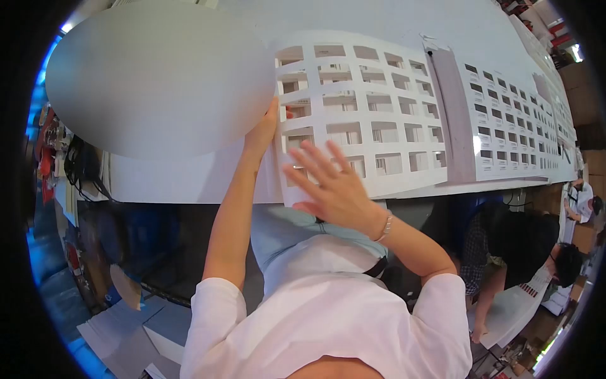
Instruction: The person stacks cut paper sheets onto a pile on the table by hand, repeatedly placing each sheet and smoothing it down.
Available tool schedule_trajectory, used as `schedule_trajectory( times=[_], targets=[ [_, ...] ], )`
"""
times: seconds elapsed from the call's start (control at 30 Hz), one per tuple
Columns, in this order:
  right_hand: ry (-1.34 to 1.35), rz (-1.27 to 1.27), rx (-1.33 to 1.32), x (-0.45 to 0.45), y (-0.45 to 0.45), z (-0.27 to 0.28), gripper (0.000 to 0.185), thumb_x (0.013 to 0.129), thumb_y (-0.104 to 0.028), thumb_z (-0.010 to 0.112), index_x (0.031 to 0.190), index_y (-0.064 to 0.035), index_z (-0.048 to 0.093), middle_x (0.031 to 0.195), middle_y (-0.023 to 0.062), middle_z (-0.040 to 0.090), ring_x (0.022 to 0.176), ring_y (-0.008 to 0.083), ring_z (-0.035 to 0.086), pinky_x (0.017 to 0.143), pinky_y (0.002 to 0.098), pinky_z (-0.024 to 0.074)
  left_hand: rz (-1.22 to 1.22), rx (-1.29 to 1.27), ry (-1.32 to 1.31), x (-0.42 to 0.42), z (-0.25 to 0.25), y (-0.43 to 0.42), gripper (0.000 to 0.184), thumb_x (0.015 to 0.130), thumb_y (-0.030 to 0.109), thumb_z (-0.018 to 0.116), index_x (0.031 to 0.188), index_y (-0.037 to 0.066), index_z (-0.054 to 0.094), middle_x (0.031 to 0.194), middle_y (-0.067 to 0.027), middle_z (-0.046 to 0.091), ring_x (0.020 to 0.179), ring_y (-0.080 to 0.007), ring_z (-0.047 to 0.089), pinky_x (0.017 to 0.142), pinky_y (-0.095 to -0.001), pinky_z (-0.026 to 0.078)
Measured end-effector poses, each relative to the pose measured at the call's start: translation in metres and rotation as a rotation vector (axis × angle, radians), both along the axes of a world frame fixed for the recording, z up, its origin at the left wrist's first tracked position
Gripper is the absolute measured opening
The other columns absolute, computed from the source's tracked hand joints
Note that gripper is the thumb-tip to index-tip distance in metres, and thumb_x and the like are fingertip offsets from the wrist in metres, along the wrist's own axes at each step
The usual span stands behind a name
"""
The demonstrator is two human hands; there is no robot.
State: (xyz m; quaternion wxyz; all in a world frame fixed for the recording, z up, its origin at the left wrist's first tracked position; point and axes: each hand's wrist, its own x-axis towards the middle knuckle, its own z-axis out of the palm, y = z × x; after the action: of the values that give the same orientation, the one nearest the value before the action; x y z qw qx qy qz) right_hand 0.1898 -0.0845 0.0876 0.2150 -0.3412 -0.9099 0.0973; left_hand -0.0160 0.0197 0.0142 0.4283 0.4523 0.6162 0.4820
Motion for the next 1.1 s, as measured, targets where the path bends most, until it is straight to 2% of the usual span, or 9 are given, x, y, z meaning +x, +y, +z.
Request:
schedule_trajectory(
  times=[0.07,0.2,0.3,0.43,0.53,0.63,0.73,0.97,1.1],
  targets=[
    [-0.058,0.037,-0.075,-0.014,-0.009,-0.028,0.071,0.091,-0.052,0.061,0.146,-0.0094,0.048,0.157,0.0124,0.040,0.148,0.0302,0.033,0.123,0.0517,0.0190,0.024,0.012,0.002,0.005,0.000,-0.002,0.031,0.097,0.021,0.055,0.085,-0.005,0.069,0.074,-0.0121,0.073,0.069,-0.0159,0.071,0.065,-0.0317,0.052],
    [-0.129,0.037,-0.071,-0.013,-0.009,-0.064,0.073,0.091,-0.056,0.057,0.148,-0.0108,0.046,0.157,0.0117,0.039,0.148,0.0289,0.032,0.122,0.0522,0.0202,-0.007,-0.053,0.047,0.001,0.010,0.000,0.028,0.098,0.018,0.057,0.093,-0.006,0.069,0.082,-0.0136,0.074,0.070,-0.0184,0.071,0.066,-0.0321,0.054],
    [-0.123,0.040,-0.105,-0.016,-0.004,-0.076,0.072,0.092,-0.054,0.058,0.149,-0.0112,0.046,0.158,0.0119,0.039,0.148,0.0285,0.033,0.122,0.0524,0.0202,0.115,0.095,0.300,0.007,0.029,0.006,0.027,0.097,0.020,0.059,0.105,-0.005,0.068,0.101,-0.0171,0.073,0.091,-0.0245,0.071,0.079,-0.0361,0.054],
    [-0.114,0.037,-0.172,-0.019,-0.006,-0.067,0.067,0.093,-0.046,0.059,0.148,-0.0104,0.046,0.157,0.0135,0.039,0.148,0.0302,0.033,0.121,0.0563,0.0191,0.124,0.613,0.781,0.014,0.036,0.050,0.049,0.098,0.030,0.059,0.133,-0.002,0.052,0.147,-0.0200,0.048,0.142,-0.0310,0.039,0.111,-0.0500,0.035],
    [-0.123,-0.001,-0.181,-0.027,-0.009,-0.068,0.064,0.093,-0.038,0.059,0.148,-0.0093,0.046,0.156,0.0152,0.041,0.147,0.0322,0.034,0.120,0.0601,0.0186,0.000,0.592,1.112,0.021,0.022,0.084,0.066,0.101,0.044,0.050,0.148,-0.001,0.039,0.159,-0.0163,0.035,0.150,-0.0280,0.026,0.120,-0.0528,0.023],
    [-0.086,-0.064,-0.167,-0.035,-0.012,-0.081,0.060,0.093,-0.035,0.057,0.146,-0.0083,0.048,0.154,0.0165,0.043,0.146,0.0340,0.037,0.118,0.0623,0.0189,-0.088,0.252,1.079,0.010,-0.048,0.103,0.079,0.102,0.057,0.039,0.155,0.000,0.028,0.164,-0.0137,0.025,0.154,-0.0275,0.015,0.123,-0.0540,0.015],
    [-0.116,-0.117,-0.142,-0.043,-0.010,-0.088,0.056,0.094,-0.036,0.054,0.143,-0.0074,0.051,0.153,0.0168,0.045,0.144,0.0348,0.039,0.118,0.0631,0.0195,-0.078,0.162,1.292,0.018,-0.053,0.108,0.083,0.102,0.060,0.035,0.157,0.000,0.023,0.166,-0.0126,0.021,0.155,-0.0256,0.012,0.123,-0.0527,0.014],
    [-0.086,-0.106,-0.069,-0.041,-0.016,-0.093,0.057,0.091,-0.035,0.055,0.140,-0.0067,0.053,0.153,0.0167,0.045,0.144,0.0344,0.039,0.117,0.0646,0.0194,-0.130,0.187,1.072,0.013,-0.038,0.098,0.084,0.101,0.058,0.039,0.156,-0.003,0.023,0.165,-0.0164,0.020,0.155,-0.0292,0.012,0.123,-0.0529,0.014],
    [-0.044,-0.094,-0.117,-0.038,-0.018,-0.085,0.058,0.088,-0.035,0.059,0.139,-0.0070,0.053,0.151,0.0173,0.046,0.144,0.0343,0.038,0.117,0.0634,0.0199,-0.189,0.136,0.817,0.020,-0.025,0.029,0.082,0.101,0.051,0.047,0.155,-0.007,0.022,0.164,-0.0227,0.019,0.154,-0.0353,0.011,0.123,-0.0529,0.012]
  ],
)
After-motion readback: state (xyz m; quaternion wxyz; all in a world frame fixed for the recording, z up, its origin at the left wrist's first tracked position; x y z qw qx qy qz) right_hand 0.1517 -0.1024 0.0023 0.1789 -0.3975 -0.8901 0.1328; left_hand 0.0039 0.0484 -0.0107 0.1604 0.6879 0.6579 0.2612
